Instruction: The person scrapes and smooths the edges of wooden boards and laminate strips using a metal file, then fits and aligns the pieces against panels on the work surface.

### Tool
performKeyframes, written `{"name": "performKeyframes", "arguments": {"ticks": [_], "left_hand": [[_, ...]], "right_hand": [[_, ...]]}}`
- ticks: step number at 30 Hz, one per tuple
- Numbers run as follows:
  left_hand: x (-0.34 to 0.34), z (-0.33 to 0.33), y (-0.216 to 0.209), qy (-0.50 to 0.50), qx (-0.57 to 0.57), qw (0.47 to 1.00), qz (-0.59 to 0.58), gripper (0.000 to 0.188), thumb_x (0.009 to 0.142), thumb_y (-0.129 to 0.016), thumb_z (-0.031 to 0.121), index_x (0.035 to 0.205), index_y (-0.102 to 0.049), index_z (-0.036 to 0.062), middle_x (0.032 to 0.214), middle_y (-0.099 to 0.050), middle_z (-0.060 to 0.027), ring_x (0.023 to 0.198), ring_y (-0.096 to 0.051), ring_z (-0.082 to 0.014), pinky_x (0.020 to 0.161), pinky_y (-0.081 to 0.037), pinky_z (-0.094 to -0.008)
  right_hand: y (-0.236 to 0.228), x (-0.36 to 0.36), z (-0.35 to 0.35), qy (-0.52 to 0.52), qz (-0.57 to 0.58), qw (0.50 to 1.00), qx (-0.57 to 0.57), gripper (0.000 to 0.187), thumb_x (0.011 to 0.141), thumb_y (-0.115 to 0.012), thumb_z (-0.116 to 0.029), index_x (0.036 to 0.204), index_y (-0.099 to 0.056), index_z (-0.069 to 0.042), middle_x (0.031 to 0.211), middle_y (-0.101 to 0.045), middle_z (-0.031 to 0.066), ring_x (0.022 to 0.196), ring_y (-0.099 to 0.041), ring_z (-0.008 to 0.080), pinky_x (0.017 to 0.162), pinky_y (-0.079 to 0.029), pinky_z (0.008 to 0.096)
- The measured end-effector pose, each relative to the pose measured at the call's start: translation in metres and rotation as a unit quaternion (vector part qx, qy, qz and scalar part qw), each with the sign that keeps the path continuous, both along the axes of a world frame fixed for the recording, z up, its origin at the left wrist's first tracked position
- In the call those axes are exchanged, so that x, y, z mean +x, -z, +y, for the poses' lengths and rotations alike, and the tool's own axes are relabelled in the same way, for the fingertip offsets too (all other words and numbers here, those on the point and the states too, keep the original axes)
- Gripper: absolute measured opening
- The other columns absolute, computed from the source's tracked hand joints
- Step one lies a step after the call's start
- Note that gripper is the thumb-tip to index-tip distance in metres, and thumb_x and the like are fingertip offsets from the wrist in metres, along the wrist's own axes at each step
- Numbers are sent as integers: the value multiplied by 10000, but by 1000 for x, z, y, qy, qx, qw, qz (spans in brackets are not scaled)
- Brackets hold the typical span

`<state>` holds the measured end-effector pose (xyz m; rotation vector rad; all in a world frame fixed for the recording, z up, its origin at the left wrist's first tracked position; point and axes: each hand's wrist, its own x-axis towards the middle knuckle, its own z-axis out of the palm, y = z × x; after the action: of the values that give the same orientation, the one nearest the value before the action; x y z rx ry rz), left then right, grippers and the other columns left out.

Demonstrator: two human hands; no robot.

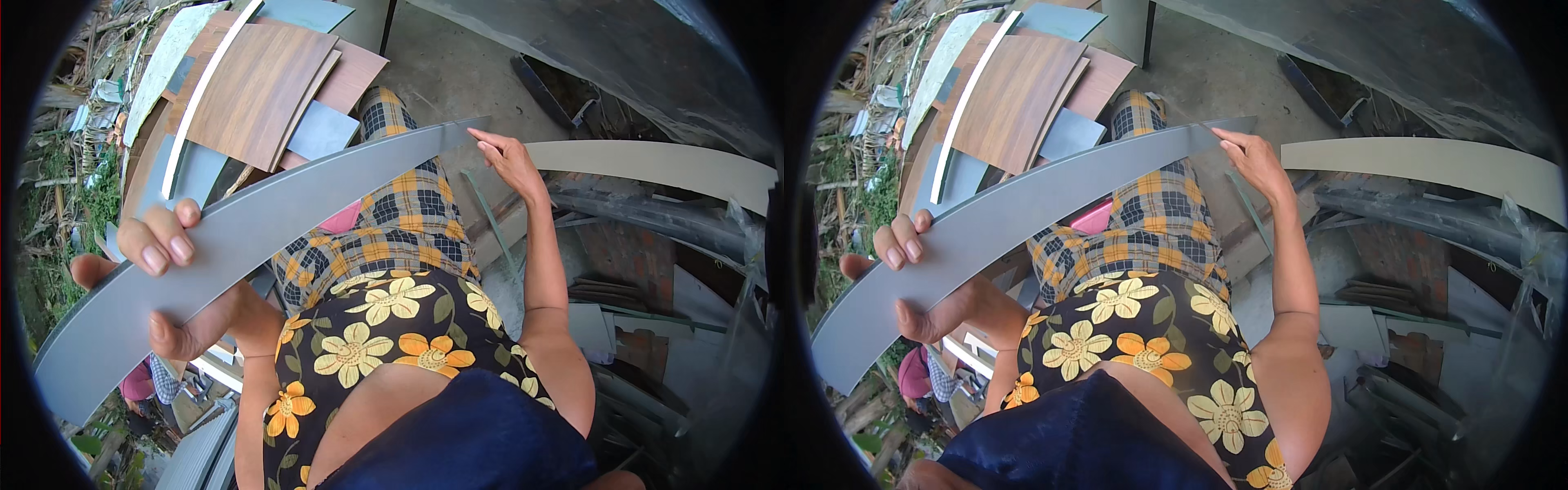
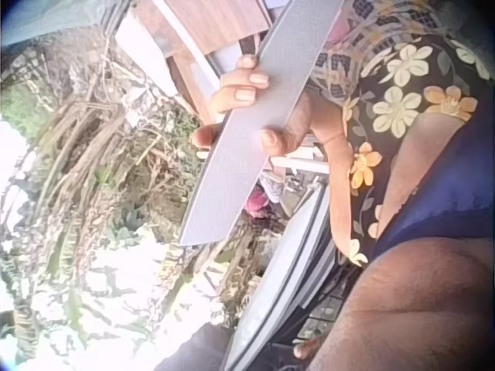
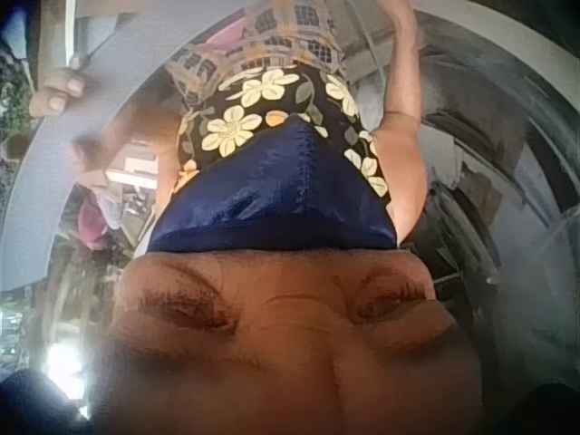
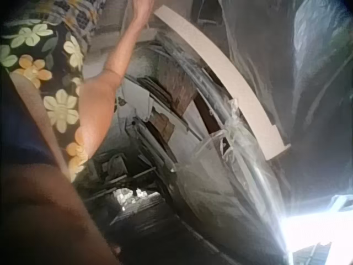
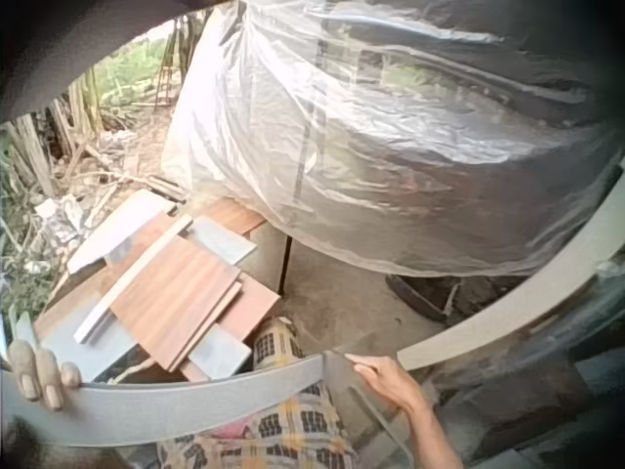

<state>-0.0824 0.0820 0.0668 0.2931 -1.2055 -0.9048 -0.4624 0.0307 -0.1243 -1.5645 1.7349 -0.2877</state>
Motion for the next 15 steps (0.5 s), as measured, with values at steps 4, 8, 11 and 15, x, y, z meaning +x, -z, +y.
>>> {"name": "performKeyframes", "arguments": {"ticks": [4,8,11,15], "left_hand": [[-12,-6,5,-197,57,977,52,713,806,-538,361,1422,-358,50,987,-500,-156,973,-530,-283,976,-393,-477],[-18,-8,-5,-334,119,933,54,765,818,-491,457,1402,-334,-10,1101,-506,-233,1000,-547,-328,987,-399,-488],[-12,-3,-3,-268,55,962,-18,756,831,-449,482,1399,-353,-8,1178,-511,-289,1001,-551,-351,970,-397,-525],[-12,-5,-4,-289,14,949,-121,714,899,-390,558,1407,-373,57,1207,-523,-303,997,-561,-361,947,-415,-549]], "right_hand": [[-28,60,29,-25,-274,952,-135,366,964,-544,-150,1326,-601,-169,1043,-708,102,680,-539,124,724,-498,277],[43,65,43,-12,-266,957,-116,378,987,-523,-182,1360,-572,-146,838,-652,26,665,-502,84,656,-457,250],[121,22,41,118,-190,973,-59,384,995,-497,-177,1373,-559,-150,701,-546,-9,653,-490,80,636,-445,256],[75,42,44,107,-205,968,-97,388,999,-491,-168,1381,-550,-136,696,-514,-7,662,-484,75,663,-439,248]]}}
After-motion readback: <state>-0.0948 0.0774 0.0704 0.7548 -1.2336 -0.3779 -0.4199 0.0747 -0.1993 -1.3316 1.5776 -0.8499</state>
